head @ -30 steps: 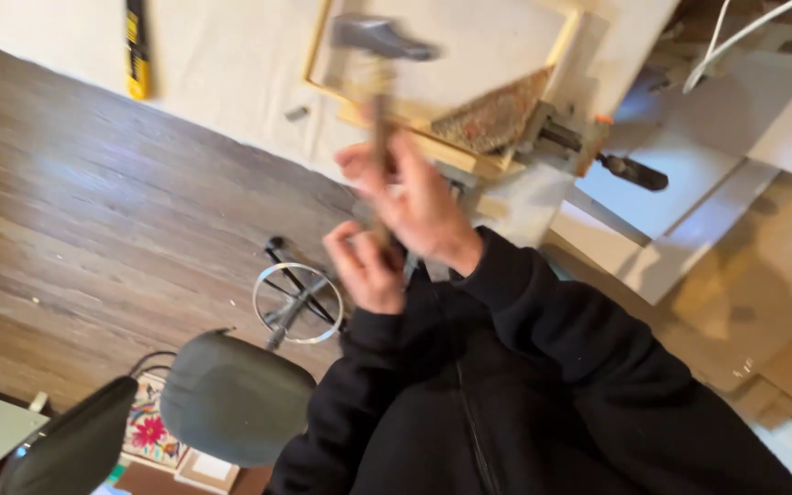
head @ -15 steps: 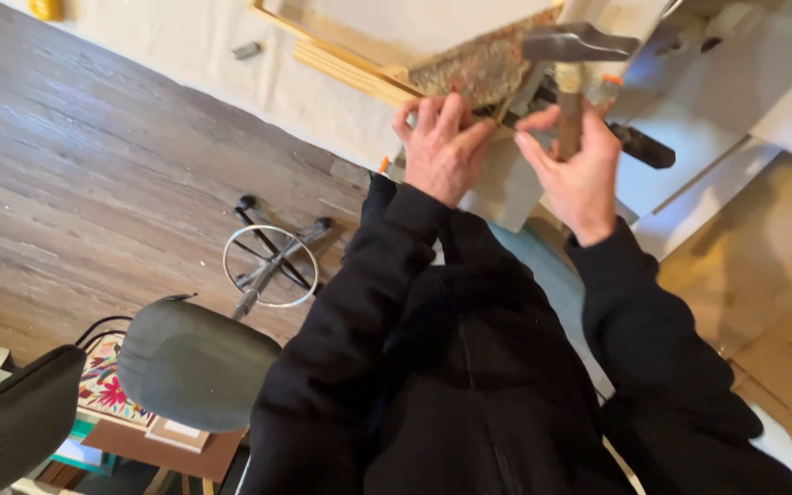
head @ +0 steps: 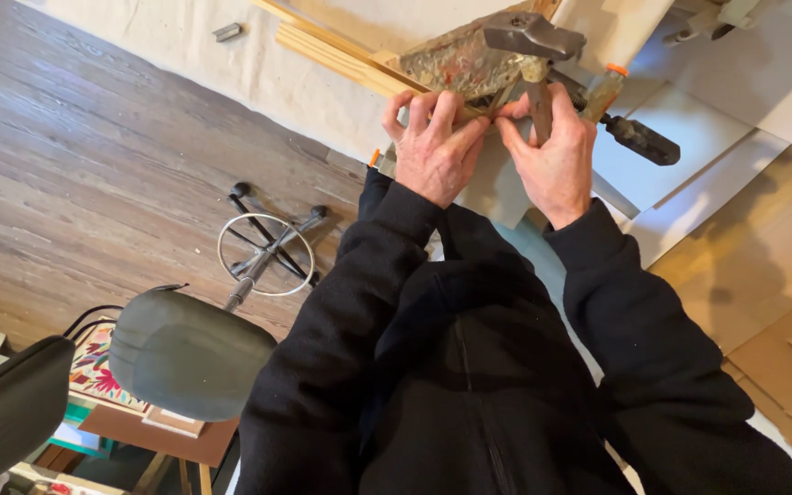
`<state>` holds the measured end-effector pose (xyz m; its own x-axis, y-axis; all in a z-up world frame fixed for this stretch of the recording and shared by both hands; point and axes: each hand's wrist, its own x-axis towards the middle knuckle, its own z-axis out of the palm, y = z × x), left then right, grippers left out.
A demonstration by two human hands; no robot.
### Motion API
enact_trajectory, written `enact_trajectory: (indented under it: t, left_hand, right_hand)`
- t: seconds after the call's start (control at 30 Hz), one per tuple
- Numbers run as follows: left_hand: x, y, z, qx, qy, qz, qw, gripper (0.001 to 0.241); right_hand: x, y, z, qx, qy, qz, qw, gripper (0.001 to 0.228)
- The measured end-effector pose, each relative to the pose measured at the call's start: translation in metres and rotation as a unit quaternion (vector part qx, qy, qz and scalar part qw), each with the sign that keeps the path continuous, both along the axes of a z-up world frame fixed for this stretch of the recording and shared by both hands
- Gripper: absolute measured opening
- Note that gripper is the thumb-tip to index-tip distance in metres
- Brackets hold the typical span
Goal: The person assembles a wooden picture frame at a workbench. They handle small fasteners, position a mitered wood strip in a corner clamp, apply wood glue from a bottle to a strip end, fit the strip into the clamped frame corner, tighten the clamp, and tap the joint with a hammer.
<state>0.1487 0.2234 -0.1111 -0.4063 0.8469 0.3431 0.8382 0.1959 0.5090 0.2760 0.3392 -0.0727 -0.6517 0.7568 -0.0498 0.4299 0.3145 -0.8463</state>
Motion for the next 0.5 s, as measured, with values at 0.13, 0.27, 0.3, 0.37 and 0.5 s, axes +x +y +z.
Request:
enact_trajectory:
  t: [0.13, 0.27, 0.3, 0.37, 0.5]
  left_hand:
    - [0.0013, -0.0021, -0.0006, -0.004, 0.002, 0.002, 1.000, 0.014]
    - [0.0019, -0.0024, 0.0009, -0.023, -0.026, 0.004, 0.999, 0.023]
    - [0.0024, -0.0034, 0.0010, -0.021, -0.031, 0.007, 0.999, 0.022]
    - [0.0040, -0.0023, 0.0013, -0.013, -0.027, 0.014, 0.999, 0.023]
    - [0.0051, 0.0013, -0.0004, -0.011, -0.019, 0.018, 1.000, 0.025]
  right_hand:
    - [-0.0014, -0.0010, 0.0018, -0.002, -0.002, -0.003, 1.000, 0.025]
    - [-0.0018, 0.0002, 0.0031, -0.009, -0.013, 0.001, 1.000, 0.024]
    - [-0.0017, -0.0006, 0.0030, -0.011, -0.010, 0.004, 1.000, 0.025]
    - [-0.0008, -0.0017, 0.0019, -0.010, -0.015, 0.004, 1.000, 0.025]
    - [0.0006, -0.0012, -0.0016, 0.016, -0.001, 0.009, 1.000, 0.024]
